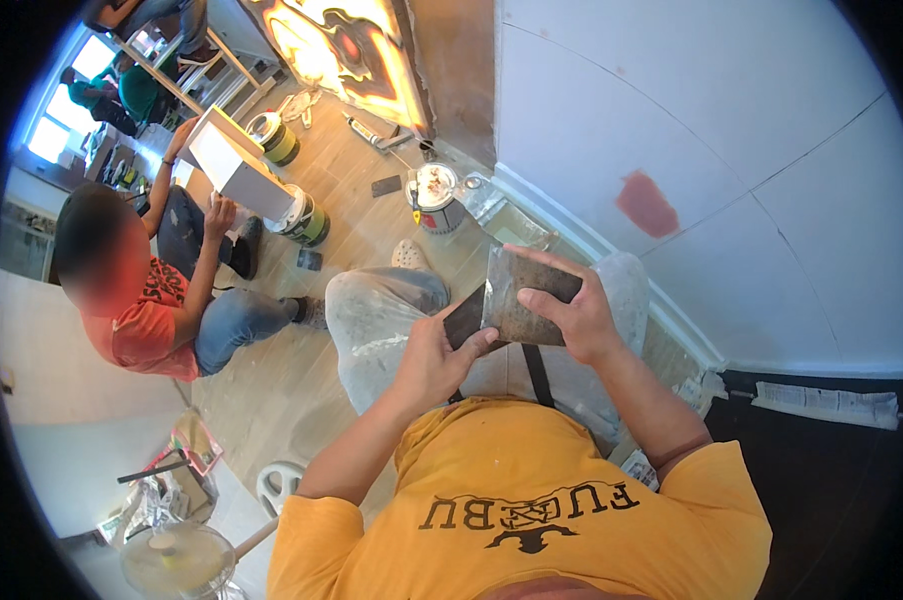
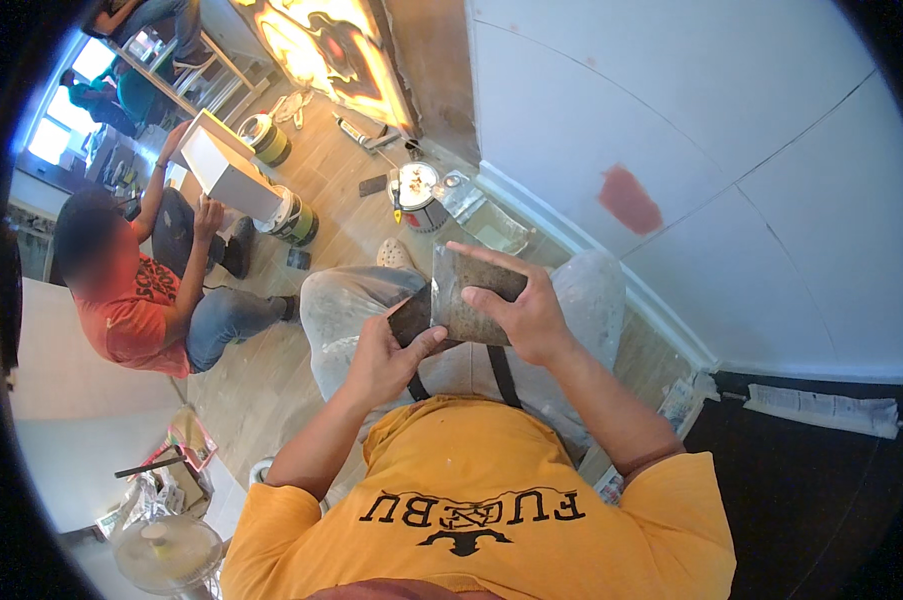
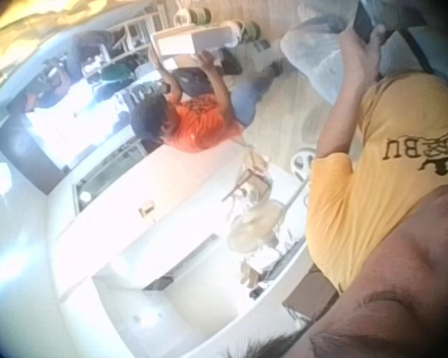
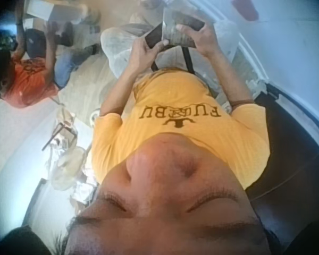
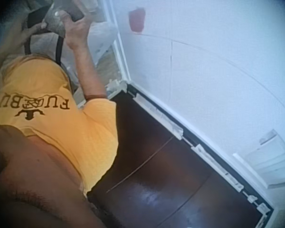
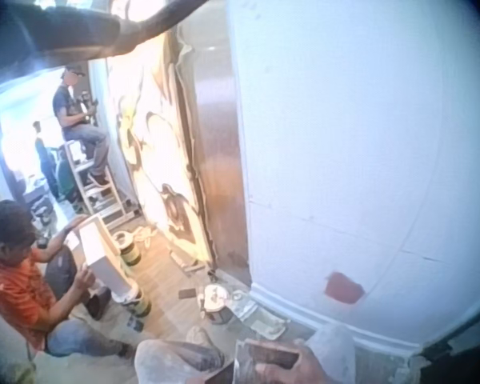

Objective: The person scoops plaster from a bag into a hawk, then uses a trowel to apply the plaster to a wall near the floor. They repeatedly smooth the plaster along the baseboard area.

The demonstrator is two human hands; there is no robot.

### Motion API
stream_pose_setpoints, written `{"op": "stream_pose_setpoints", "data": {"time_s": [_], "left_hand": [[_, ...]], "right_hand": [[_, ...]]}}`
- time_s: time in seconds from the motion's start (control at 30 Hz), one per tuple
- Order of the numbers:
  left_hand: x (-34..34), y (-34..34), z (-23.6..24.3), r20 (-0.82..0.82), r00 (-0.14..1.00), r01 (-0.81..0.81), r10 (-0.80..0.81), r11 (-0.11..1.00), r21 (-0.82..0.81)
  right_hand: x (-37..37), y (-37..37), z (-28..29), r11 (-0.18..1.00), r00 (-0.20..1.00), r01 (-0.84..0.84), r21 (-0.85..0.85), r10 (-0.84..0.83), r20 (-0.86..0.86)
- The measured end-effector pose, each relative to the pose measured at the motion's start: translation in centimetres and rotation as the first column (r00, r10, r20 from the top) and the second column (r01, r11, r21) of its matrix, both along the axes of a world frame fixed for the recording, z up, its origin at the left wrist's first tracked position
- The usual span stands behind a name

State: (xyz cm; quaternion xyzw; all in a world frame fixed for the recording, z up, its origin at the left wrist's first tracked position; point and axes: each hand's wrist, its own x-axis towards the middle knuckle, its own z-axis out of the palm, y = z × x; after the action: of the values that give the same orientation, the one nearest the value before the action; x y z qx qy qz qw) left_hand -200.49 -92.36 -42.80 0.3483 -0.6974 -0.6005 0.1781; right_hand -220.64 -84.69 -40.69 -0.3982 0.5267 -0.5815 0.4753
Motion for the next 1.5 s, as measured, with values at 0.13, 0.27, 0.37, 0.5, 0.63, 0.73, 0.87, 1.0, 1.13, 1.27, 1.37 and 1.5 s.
{"op": "stream_pose_setpoints", "data": {"time_s": [0.13,0.27,0.37,0.5,0.63,0.73,0.87,1.0,1.13,1.27,1.37,1.5], "left_hand": [[-1.2,1.6,0.5,-0.198,0.936,-0.306,0.290,0.950,-0.056],[-1.2,1.5,-0.2,-0.176,0.943,-0.282,0.281,0.959,0.024],[-0.4,0.6,0.4,-0.059,0.989,-0.138,0.138,0.990,0.006],[-0.8,1.1,0.1,-0.198,0.958,-0.227,0.209,0.972,-0.069],[-1.4,1.7,-0.4,-0.317,0.903,-0.341,0.290,0.933,-0.117],[-1.2,1.6,-1.0,-0.315,0.915,-0.313,0.253,0.937,-0.154],[-0.2,1.0,-1.0,-0.171,0.974,-0.181,0.146,0.961,-0.209],[0.0,0.5,-0.1,-0.054,0.998,-0.034,0.029,0.996,-0.088],[-0.1,0.1,-1.1,-0.036,0.999,-0.021,0.023,0.999,0.036],[-0.6,0.5,-0.1,-0.150,0.967,-0.195,0.205,0.977,0.083],[-0.3,0.0,0.5,-0.338,0.846,-0.322,0.413,0.900,0.295],[0.8,-1.1,1.2,-0.413,0.733,-0.319,0.541,0.809,0.494]], "right_hand": [[0.1,-0.4,-0.3,0.990,0.985,0.138,-0.021,-0.135,0.110],[0.0,-0.4,-0.1,0.991,0.986,0.130,-0.037,-0.125,0.109],[-0.1,-0.3,-0.1,0.998,0.995,0.056,-0.027,-0.054,0.080],[-0.3,-0.4,0.5,0.996,0.997,0.072,-0.047,-0.074,-0.037],[0.3,-0.6,-0.1,0.987,0.981,0.154,-0.048,-0.147,0.125],[0.5,-0.5,-0.2,0.989,0.975,0.145,-0.036,-0.136,0.175],[0.2,-0.2,-0.4,0.998,0.989,0.059,-0.013,-0.057,0.139],[-0.3,0.0,-0.9,0.998,0.994,-0.041,-0.045,0.046,0.100],[-0.6,-0.4,-1.8,0.999,0.999,-0.044,-0.033,0.044,0.020],[-0.9,-0.7,-2.5,0.996,0.997,0.074,-0.043,-0.073,0.021],[-1.8,-0.5,-2.3,0.978,0.955,0.198,-0.068,-0.176,0.240],[-2.5,-0.8,-1.2,0.918,0.863,0.370,-0.146,-0.281,0.420]]}}
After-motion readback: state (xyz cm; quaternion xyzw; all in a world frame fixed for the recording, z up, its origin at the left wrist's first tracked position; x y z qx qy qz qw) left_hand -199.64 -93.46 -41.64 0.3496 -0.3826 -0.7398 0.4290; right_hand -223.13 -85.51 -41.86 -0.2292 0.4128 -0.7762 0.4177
